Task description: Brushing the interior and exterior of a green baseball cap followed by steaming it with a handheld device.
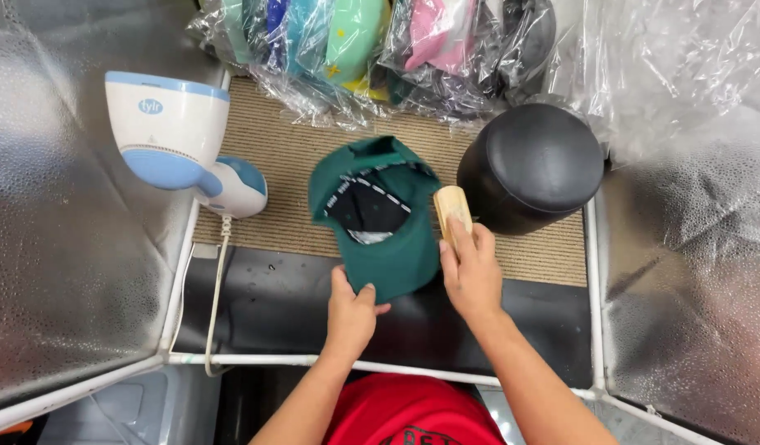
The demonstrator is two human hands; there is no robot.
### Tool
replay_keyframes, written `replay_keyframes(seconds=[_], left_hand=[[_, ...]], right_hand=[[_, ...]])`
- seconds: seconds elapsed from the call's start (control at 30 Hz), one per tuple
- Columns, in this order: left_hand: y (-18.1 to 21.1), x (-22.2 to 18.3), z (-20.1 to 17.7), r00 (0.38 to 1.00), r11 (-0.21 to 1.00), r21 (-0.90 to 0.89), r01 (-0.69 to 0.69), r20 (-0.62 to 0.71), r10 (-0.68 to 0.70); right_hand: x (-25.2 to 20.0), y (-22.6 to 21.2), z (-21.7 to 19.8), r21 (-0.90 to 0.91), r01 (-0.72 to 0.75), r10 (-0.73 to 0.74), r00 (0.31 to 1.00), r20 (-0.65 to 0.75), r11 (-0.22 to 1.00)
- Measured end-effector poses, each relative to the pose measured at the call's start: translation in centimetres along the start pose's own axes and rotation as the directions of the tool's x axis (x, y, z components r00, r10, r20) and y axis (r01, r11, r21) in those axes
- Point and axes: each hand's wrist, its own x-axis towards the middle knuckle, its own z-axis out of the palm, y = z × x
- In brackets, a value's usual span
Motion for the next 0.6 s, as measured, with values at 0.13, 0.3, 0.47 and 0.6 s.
replay_keyframes(seconds=[0.13, 0.3, 0.47, 0.6], left_hand=[[2.4, -0.6, 0.2, 0.999, 0.99, -0.132, 0.04, -0.006, -0.041], [2.1, -0.6, 0.5, 0.999, 0.988, 0.15, -0.036, 0.042, 0.03], [1.5, 1.1, -0.2, 0.998, 0.996, 0.051, -0.066, 0.025, 0.065], [1.4, 0.0, -0.5, 0.999, 0.988, 0.151, -0.038, 0.029, 0.034]], right_hand=[[-1.7, -2.9, -2.1, 0.109, 0.211, -0.233, 0.94, 0.249, 0.971], [-0.7, -1.0, -1.1, -0.046, 0.021, -0.022, 1.0, -0.019, 0.999], [-1.4, -0.7, -1.3, -0.02, 0.271, -0.266, 0.955, 0.129, 0.962], [-1.9, -0.4, -2.6, -0.02, 0.128, -0.129, 0.989, -0.067, 0.992]])
